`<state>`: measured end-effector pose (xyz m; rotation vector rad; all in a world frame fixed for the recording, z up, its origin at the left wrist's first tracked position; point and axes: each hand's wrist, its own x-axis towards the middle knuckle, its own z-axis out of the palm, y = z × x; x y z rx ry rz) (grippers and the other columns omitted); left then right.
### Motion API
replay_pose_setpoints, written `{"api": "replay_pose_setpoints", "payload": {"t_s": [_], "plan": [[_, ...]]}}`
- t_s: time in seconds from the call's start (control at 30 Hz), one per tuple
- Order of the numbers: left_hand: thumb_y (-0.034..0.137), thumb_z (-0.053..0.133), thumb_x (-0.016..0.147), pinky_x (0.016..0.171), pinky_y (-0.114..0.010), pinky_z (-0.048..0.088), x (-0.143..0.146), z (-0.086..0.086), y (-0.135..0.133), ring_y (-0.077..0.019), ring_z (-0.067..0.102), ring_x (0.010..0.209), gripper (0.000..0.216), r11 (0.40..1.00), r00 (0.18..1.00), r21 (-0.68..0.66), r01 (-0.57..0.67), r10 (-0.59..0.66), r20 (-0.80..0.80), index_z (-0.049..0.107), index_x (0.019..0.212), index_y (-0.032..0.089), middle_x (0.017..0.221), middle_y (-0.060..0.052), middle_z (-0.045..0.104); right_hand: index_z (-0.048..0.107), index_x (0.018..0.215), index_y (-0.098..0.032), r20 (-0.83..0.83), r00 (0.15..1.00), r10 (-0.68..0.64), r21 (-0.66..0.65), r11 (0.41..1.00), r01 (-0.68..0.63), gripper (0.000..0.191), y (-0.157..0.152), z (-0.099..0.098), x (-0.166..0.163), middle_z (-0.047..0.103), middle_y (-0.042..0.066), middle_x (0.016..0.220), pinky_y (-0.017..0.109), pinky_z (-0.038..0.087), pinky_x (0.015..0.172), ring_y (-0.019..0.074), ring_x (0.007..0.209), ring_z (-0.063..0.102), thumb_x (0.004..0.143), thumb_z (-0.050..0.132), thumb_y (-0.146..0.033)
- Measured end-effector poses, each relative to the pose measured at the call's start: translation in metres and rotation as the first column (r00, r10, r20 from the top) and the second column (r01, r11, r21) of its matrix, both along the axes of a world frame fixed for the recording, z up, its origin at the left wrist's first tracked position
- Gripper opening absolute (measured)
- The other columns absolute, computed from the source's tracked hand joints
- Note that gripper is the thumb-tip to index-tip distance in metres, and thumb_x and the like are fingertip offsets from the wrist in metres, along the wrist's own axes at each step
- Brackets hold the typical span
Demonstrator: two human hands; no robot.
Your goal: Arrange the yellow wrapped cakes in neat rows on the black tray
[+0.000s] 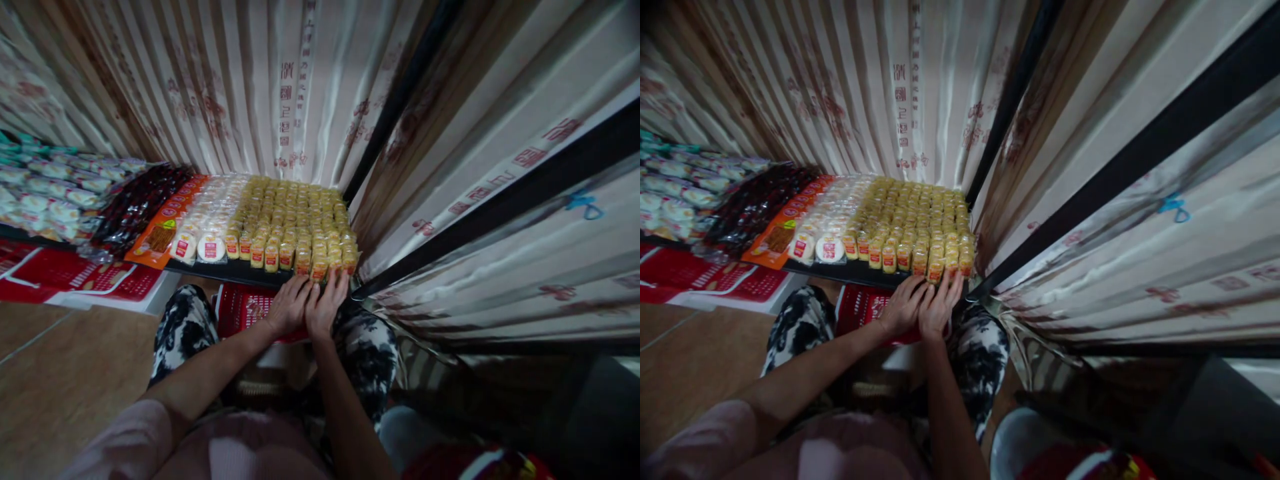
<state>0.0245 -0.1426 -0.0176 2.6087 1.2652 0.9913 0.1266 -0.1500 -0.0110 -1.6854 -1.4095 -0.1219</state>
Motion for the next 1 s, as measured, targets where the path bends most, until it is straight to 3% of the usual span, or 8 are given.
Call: {"api": "replay_pose_setpoints", "payload": {"t_s": [0.13,0.27,0.43,0.6,1.0], "plan": [[0.021,0.04,0.087,0.099,-0.044,0.04,-0.025,-0.004,-0.008,-0.0242,0.037,0.123,0.036,0.997,0.996,-0.028,-0.073,0.074,0.043,0.047,0.121,0.013,0.125,-0.016,0.046,0.042,0.13,-0.015,0.061,0.986,0.158,-0.026,0.987,-0.157,0.044,-0.017,-0.007,-0.026,0.035,0.014,0.138,0.046,0.034,0.1,0.0228,0.127,0.029,0.088,0.03,-0.021],[0.009,0.039,0.08,0.1,-0.046,0.037,-0.053,-0.006,-0.01,-0.0266,0.033,0.124,0.043,0.988,0.986,-0.042,-0.147,0.15,0.077,0.045,0.123,0.009,0.128,-0.019,0.04,0.041,0.132,-0.017,0.087,0.954,0.287,-0.059,0.957,-0.283,0.05,-0.014,-0.012,-0.039,0.038,0.012,0.136,0.044,0.036,0.099,0.0205,0.125,0.031,0.083,0.03,-0.011],[0.006,0.038,0.076,0.1,-0.051,0.035,-0.071,0.002,0.001,-0.0277,0.029,0.127,0.054,0.992,0.987,-0.048,-0.117,0.122,0.103,0.038,0.13,0.014,0.132,-0.016,0.036,0.033,0.136,-0.015,0.108,0.957,0.268,-0.134,0.958,-0.253,0.058,0.0,-0.009,-0.037,0.035,0.014,0.137,0.044,0.035,0.1,0.0205,0.127,0.028,0.078,0.03,-0.005],[0.005,0.039,0.075,0.101,-0.05,0.033,-0.074,0.011,0.01,-0.028,0.028,0.127,0.055,0.991,0.989,-0.078,-0.111,0.118,0.09,0.038,0.129,0.011,0.133,-0.018,0.035,0.032,0.137,-0.016,0.118,0.961,0.249,-0.146,0.962,-0.231,0.059,0.001,-0.006,-0.037,0.035,0.013,0.136,0.044,0.034,0.101,0.0203,0.127,0.029,0.079,0.029,-0.004],[0.002,0.039,0.073,0.1,-0.049,0.035,-0.074,0.007,0.013,-0.0268,0.03,0.126,0.058,0.994,0.995,-0.073,-0.083,0.087,0.057,0.036,0.13,0.012,0.131,-0.016,0.039,0.039,0.132,-0.012,0.081,0.974,0.211,-0.145,0.969,-0.198,0.055,0.001,-0.005,-0.039,0.038,0.014,0.131,0.041,0.037,0.1,0.0213,0.12,0.035,0.078,0.031,-0.004]]}}
